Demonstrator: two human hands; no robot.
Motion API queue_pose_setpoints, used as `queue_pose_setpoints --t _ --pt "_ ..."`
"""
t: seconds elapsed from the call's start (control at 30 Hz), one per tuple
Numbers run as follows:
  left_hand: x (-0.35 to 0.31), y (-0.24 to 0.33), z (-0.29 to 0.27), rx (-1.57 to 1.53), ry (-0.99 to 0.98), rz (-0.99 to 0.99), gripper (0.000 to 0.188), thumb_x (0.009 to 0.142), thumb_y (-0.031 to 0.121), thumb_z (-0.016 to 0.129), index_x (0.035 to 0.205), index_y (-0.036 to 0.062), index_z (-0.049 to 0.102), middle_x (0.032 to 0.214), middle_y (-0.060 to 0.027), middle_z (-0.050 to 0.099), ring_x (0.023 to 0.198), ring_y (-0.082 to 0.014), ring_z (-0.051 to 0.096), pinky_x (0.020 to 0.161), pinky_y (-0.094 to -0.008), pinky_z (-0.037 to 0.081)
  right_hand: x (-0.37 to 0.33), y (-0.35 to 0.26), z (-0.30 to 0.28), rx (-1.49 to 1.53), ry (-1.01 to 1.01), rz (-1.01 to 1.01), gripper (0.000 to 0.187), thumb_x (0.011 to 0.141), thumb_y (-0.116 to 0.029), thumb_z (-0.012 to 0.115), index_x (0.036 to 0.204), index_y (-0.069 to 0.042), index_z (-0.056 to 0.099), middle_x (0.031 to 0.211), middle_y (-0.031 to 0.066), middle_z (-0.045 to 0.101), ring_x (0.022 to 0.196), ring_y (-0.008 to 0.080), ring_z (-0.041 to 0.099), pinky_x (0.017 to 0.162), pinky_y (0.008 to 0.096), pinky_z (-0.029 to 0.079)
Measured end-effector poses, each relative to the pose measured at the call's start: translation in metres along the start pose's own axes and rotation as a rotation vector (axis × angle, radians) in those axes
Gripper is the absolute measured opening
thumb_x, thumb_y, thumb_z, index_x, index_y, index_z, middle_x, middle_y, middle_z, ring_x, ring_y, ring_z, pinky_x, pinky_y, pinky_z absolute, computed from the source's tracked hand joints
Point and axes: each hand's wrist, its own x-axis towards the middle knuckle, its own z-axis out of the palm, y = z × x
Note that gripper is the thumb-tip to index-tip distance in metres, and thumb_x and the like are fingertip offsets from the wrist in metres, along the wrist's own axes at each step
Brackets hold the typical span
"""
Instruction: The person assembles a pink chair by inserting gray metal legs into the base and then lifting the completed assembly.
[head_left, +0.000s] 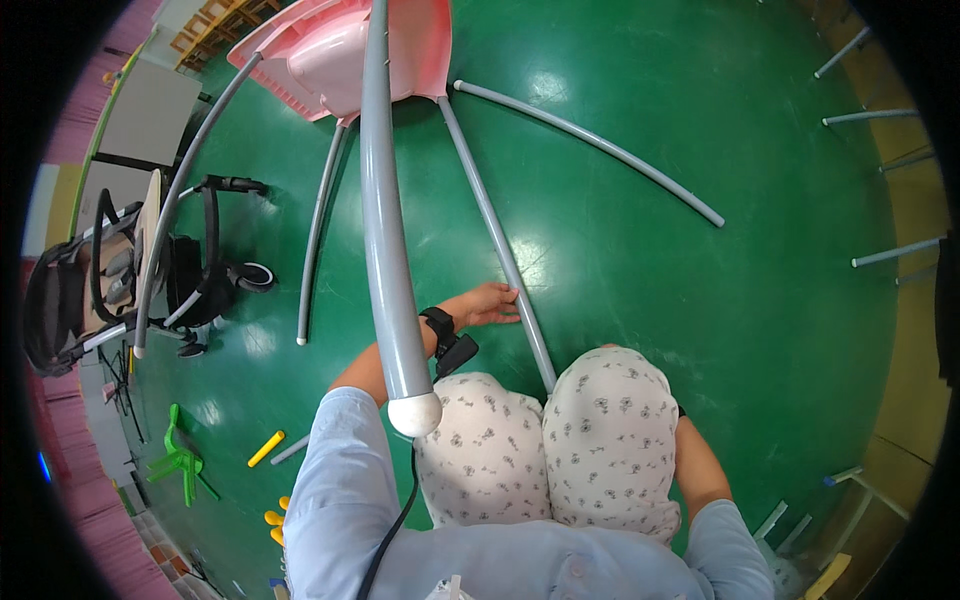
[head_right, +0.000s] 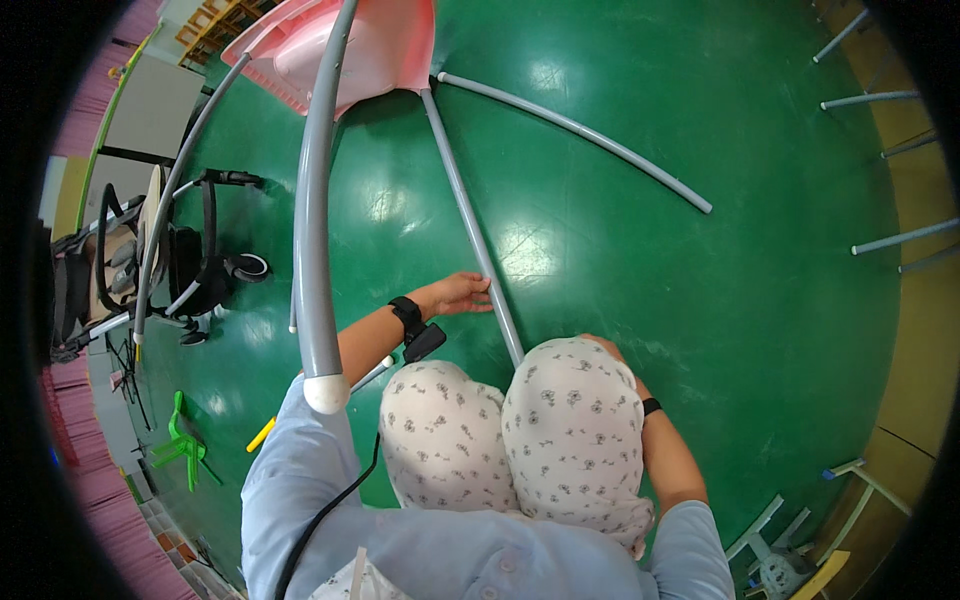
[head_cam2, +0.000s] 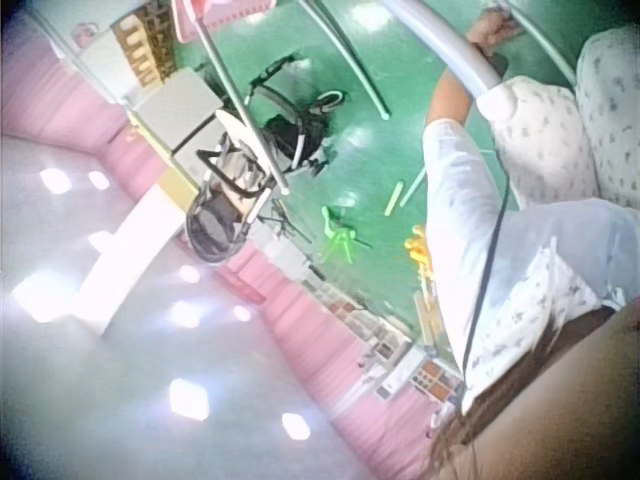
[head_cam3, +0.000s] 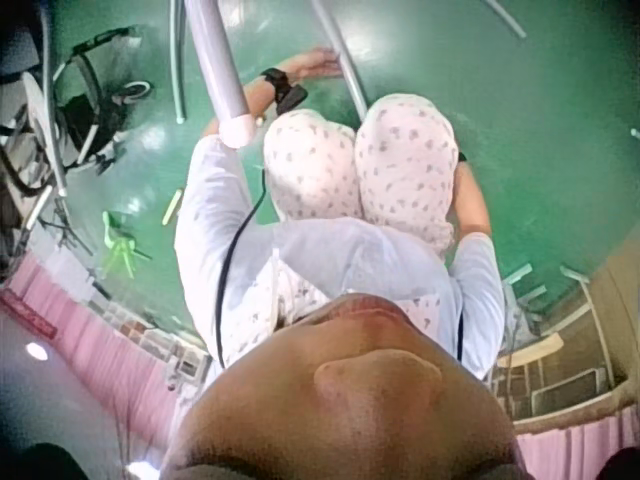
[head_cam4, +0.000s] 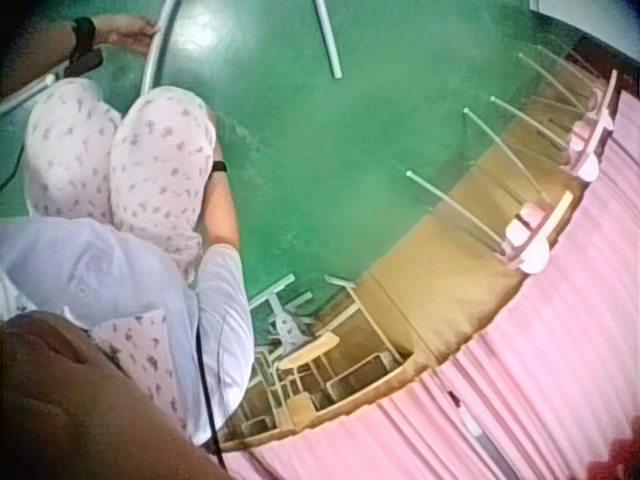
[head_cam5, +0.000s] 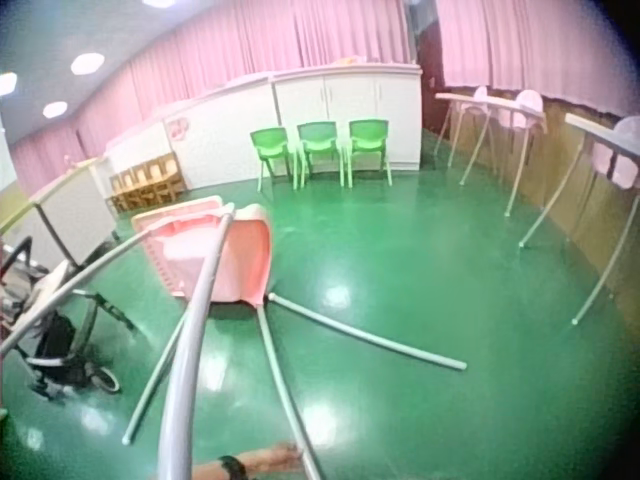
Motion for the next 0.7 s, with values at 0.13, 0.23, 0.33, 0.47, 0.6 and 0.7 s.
queue_pose_setpoints --t 0.13,0.23,0.33,0.47,0.6,0.7 --pt "-0.006 0.005 0.003 -0.032 -0.017 -0.007 0.014 0.088 0.013 0.051 0.098 0.0032 0.05 0.101 -0.0066 0.052 0.101 -0.0227 0.051 0.093 -0.0392 0.041 0.018 -0.002 0.025 0.065 -0.034 0.045 0.024 0.082 -0.018 0.054 0.098 -0.001 0.055 0.087 0.0158 0.061 0.079 0.0223 0.059 0.073 0.0304 0.046" --pt "-0.01 0.005 0.003 -0.024 -0.004 -0.019 0.014 0.087 0.014 0.052 0.097 0.0039 0.051 0.1 -0.0063 0.052 0.101 -0.0225 0.051 0.093 -0.0381 0.041 0.032 -0.005 0.043 0.102 -0.059 0.067 0.025 0.082 -0.018 0.054 0.1 -0.001 0.055 0.087 0.0158 0.061 0.08 0.0217 0.059 0.073 0.0304 0.046" --pt "-0.01 -0.001 0.007 -0.039 -0.022 -0.004 0.014 0.087 0.014 0.053 0.097 0.0044 0.051 0.099 -0.0045 0.052 0.098 -0.0201 0.051 0.091 -0.0354 0.042 0.04 -0.008 0.051 0.127 -0.085 0.091 0.026 0.083 -0.019 0.054 0.101 -0.001 0.054 0.088 0.0157 0.061 0.08 0.0211 0.058 0.073 0.0303 0.046" --pt "-0.012 -0.005 0.007 -0.035 -0.027 0.022 0.018 0.087 0.017 0.053 0.099 0.0042 0.051 0.099 -0.0039 0.052 0.092 -0.0182 0.053 0.088 -0.0329 0.043 0.048 -0.014 0.056 0.158 -0.132 0.113 0.027 0.083 -0.02 0.054 0.102 -0.001 0.053 0.088 0.0156 0.061 0.081 0.0203 0.058 0.073 0.0302 0.045" --pt "-0.033 0.011 0.001 0.455 0.081 0.078 0.028 0.088 0.018 0.051 0.11 0.0015 0.049 0.101 -0.0075 0.055 0.091 -0.0192 0.054 0.084 -0.0326 0.045 0.055 -0.014 0.061 0.193 -0.167 0.145 0.028 0.084 -0.021 0.053 0.104 -0.001 0.052 0.089 0.0155 0.06 0.081 0.0195 0.058 0.073 0.0302 0.045" --pt "-0.075 0.012 -0.027 1.191 0.283 0.413 0.029 0.085 0.015 0.052 0.112 0.0041 0.051 0.101 -0.0121 0.057 0.09 -0.0247 0.056 0.08 -0.0345 0.045 0.062 -0.014 0.068 0.219 -0.201 0.162 0.029 0.085 -0.022 0.053 0.105 -0.001 0.052 0.09 0.0155 0.06 0.082 0.0189 0.057 0.074 0.0301 0.045"
